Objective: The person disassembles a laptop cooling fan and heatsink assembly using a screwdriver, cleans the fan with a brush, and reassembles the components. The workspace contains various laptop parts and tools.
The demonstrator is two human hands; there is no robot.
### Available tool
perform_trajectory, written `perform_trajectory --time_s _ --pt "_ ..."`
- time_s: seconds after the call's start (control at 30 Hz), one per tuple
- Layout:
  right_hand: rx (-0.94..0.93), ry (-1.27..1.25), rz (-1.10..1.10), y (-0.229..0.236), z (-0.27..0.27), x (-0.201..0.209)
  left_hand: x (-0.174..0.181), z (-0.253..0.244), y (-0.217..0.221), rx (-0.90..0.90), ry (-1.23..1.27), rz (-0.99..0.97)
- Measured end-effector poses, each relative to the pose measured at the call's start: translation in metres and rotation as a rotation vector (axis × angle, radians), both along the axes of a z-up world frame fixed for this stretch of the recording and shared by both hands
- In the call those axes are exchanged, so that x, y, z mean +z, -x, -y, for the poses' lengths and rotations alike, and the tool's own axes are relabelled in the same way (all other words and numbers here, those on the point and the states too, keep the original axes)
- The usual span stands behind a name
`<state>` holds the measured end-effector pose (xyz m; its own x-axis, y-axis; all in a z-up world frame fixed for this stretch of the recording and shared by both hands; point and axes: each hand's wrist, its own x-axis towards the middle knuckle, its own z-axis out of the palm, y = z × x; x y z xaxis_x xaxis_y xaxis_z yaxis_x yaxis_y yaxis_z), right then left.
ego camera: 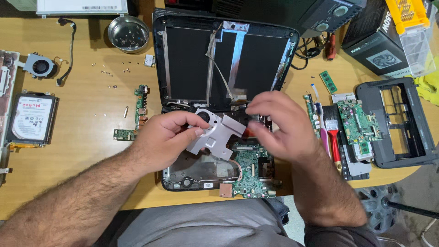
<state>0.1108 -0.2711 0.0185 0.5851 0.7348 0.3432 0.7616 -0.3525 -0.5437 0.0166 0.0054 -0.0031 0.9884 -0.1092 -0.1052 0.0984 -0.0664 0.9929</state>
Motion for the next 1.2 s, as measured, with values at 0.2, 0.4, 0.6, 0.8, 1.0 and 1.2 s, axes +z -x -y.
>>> perform_trajectory --time_s 0.2,0.4,0.6,0.8,1.0,1.2 --pt "0.108 0.115 0.009 0.044 -0.03 0.009 -0.002 0.009 -0.001 0.06 -0.169 -0.05" --pt "0.021 0.18 0.104 0.05 -0.04 -0.001 0.002 0.014 0.004 0.067 -0.162 -0.094" --pt "0.073 0.126 0.125 0.045 -0.044 -0.007 0.003 0.01 0.005 0.045 -0.118 -0.051" --pt "0.081 0.129 0.149 0.044 -0.043 -0.002 -0.002 0.001 0.006 -0.01 -0.008 0.02" --pt "0.105 0.088 0.222 0.045 -0.046 0.006 0.001 -0.005 0.001 -0.004 0.207 -0.105" --pt "0.105 0.076 0.183 0.045 -0.042 0.004 -0.009 -0.003 0.003 -0.03 0.265 -0.107"
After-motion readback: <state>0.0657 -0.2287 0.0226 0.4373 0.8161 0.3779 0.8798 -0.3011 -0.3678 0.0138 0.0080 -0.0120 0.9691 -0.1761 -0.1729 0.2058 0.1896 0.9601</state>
